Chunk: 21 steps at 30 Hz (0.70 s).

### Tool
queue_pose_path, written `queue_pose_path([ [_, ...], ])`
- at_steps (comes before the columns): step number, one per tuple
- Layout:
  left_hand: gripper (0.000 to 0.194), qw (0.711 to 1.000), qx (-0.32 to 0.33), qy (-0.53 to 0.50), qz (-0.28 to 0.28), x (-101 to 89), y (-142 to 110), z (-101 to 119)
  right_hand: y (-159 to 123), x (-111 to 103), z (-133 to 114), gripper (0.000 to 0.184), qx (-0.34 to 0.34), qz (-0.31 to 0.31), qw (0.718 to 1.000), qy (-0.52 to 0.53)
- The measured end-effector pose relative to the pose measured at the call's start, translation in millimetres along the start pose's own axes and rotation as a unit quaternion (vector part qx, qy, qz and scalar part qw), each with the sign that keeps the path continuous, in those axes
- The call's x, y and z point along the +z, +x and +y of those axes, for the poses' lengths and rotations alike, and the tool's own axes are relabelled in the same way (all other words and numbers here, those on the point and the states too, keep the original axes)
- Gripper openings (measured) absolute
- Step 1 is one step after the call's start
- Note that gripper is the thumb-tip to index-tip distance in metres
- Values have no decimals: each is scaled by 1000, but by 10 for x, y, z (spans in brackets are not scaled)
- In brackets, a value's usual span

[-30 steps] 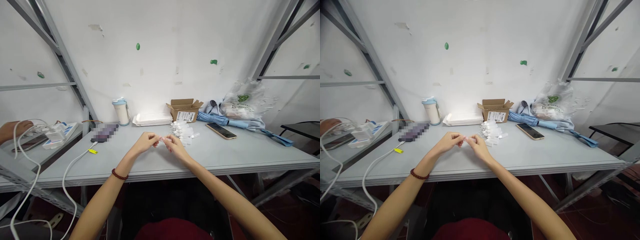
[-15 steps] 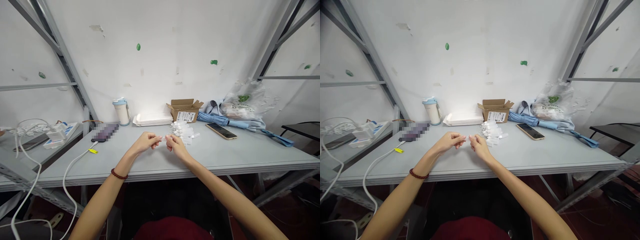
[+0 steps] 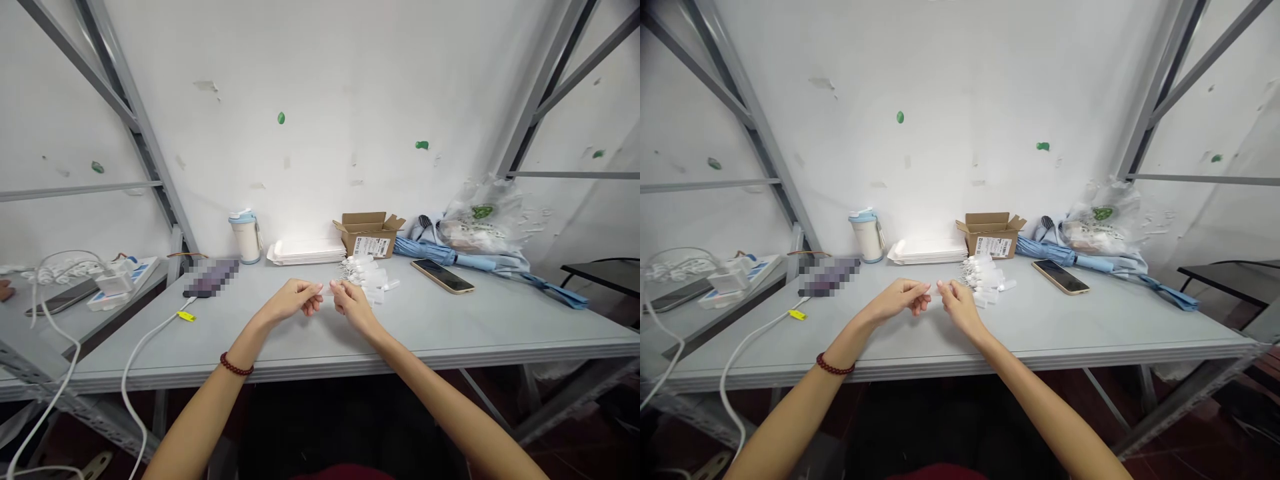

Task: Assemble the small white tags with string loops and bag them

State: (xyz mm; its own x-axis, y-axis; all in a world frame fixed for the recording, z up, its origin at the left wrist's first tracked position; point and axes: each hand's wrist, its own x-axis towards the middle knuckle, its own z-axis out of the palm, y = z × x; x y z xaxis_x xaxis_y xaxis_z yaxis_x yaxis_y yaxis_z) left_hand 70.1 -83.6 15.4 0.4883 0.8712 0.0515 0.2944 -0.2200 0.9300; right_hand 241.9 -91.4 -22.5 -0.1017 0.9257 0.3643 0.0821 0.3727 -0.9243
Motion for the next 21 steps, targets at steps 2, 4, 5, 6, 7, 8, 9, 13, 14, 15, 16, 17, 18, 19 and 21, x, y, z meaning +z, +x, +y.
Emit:
queue_pose_path([
  [2,40,1000,26,12,0,6,-14,3,19,-4,23,52,-2,-3,1000,-10],
  [4,31,999,44,28,3,21,-20,4,45,-9,59,53,10,-16,1000,3],
  [5,27,998,47,34,9,32,-19,3,58,-11,77,54,19,-22,999,17],
  [6,26,998,46,38,13,43,-15,3,69,-13,92,55,27,-26,999,31],
  [7,25,998,44,41,12,53,-10,3,77,-15,102,56,32,-28,998,38],
  [8,27,998,39,43,3,59,-5,4,80,-17,104,56,33,-24,999,34],
  [9,29,998,33,46,-12,59,-1,5,78,-20,100,55,28,-18,999,21],
  [13,39,997,12,56,-46,25,-1,9,44,-25,41,52,-3,3,999,-47],
  [14,43,998,12,54,-43,15,-3,9,36,-24,28,51,-8,3,999,-51],
  [15,46,998,11,49,-41,8,-4,8,30,-22,20,51,-10,3,999,-51],
  [16,48,998,7,43,-40,4,-4,6,27,-21,17,51,-11,2,999,-48],
  [17,48,999,0,33,-40,4,-3,3,27,-20,18,51,-11,3,999,-42],
  [18,49,999,-10,19,-41,6,0,-1,29,-20,22,51,-10,5,999,-36],
  [19,50,999,-22,0,-42,10,5,-6,32,-21,27,51,-10,7,999,-30],
  [21,50,997,-45,-43,-43,19,16,-17,33,-24,35,50,-7,11,1000,-20],
])
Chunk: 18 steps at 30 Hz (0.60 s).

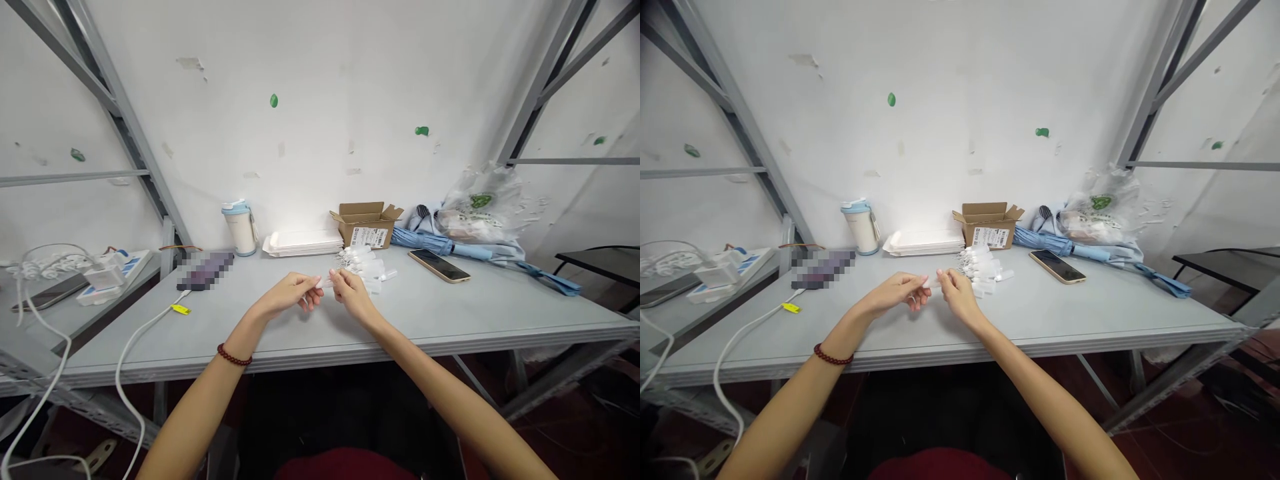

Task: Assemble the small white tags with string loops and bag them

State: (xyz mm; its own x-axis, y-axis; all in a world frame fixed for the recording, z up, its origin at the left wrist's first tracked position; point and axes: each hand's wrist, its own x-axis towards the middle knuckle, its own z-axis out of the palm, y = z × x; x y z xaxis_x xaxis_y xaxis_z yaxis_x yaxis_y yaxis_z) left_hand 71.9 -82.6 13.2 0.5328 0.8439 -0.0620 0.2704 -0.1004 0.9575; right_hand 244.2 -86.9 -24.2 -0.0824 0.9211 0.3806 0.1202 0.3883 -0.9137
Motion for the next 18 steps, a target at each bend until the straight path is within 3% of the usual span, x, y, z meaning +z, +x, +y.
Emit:
queue_pose_path([
  [3,47,999,-14,-42,14,4,19,-11,-20,2,-1,44,-14,21,999,-30],
  [6,43,997,-10,-62,43,5,30,-12,-59,17,-6,33,-80,38,989,-118],
  [9,39,995,-17,-82,55,8,37,-7,-84,26,-9,27,-127,18,976,-175],
  [14,36,994,-32,-103,21,-3,30,7,-61,-6,-38,34,-70,-23,988,-138],
  [18,39,999,41,-16,20,15,4,28,-22,-44,-63,42,1,-53,998,-42],
])
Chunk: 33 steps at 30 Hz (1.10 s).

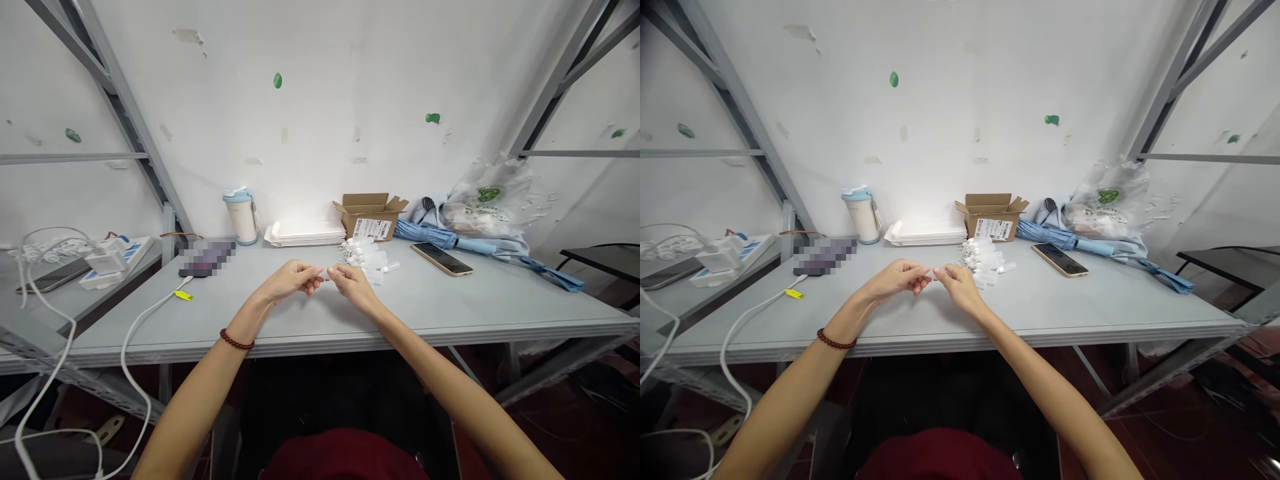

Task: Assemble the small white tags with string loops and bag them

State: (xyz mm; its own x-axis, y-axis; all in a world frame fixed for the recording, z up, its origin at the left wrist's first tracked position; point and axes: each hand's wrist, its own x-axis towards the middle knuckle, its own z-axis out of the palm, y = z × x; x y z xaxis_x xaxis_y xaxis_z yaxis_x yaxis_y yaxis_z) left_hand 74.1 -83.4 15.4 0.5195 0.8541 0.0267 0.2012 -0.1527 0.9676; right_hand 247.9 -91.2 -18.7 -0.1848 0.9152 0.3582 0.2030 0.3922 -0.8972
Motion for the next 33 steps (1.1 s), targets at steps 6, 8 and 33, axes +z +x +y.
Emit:
queue_pose_path([
  [6,36,976,111,172,76,92,-15,-5,21,-26,-4,52,85,-23,987,135],
  [8,35,975,118,171,81,88,-3,-25,22,-21,-3,53,93,-27,984,149],
  [33,39,990,92,98,40,11,28,-57,34,2,33,50,24,0,998,51],
])
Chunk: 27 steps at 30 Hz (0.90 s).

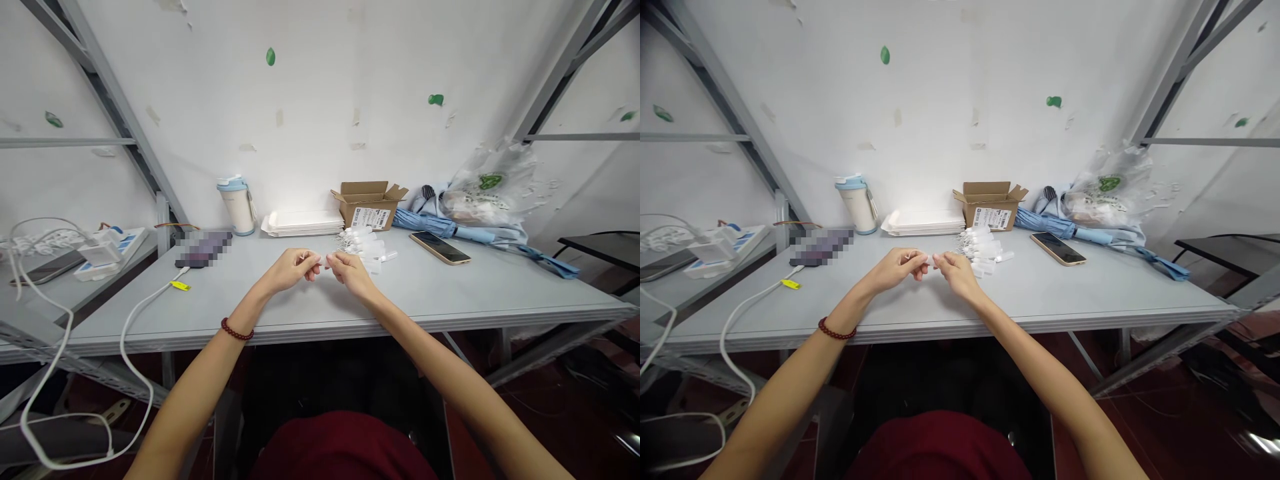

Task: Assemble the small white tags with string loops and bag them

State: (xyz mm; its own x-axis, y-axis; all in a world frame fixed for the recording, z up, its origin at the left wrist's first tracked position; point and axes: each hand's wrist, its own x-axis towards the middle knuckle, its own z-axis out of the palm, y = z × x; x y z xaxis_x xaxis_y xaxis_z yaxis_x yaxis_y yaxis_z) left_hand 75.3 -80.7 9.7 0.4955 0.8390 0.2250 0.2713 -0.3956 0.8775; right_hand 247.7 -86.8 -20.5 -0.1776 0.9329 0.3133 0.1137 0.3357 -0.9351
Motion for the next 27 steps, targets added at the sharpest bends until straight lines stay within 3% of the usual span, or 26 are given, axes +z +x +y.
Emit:
queue_pose_path([
  [5,44,999,-15,-44,28,58,32,-1,21,-49,-28,52,58,4,992,109],
  [9,52,992,-31,-103,64,32,65,-35,55,-129,-17,48,-3,53,999,-3],
  [13,46,986,-50,-129,97,-13,78,-70,78,-186,-11,43,-36,37,994,-93],
  [17,38,983,-77,-130,104,-29,78,-84,89,-241,-24,41,-45,39,991,-120],
  [27,30,985,-70,-142,71,-48,59,-110,115,-312,2,41,-53,48,991,-116],
])
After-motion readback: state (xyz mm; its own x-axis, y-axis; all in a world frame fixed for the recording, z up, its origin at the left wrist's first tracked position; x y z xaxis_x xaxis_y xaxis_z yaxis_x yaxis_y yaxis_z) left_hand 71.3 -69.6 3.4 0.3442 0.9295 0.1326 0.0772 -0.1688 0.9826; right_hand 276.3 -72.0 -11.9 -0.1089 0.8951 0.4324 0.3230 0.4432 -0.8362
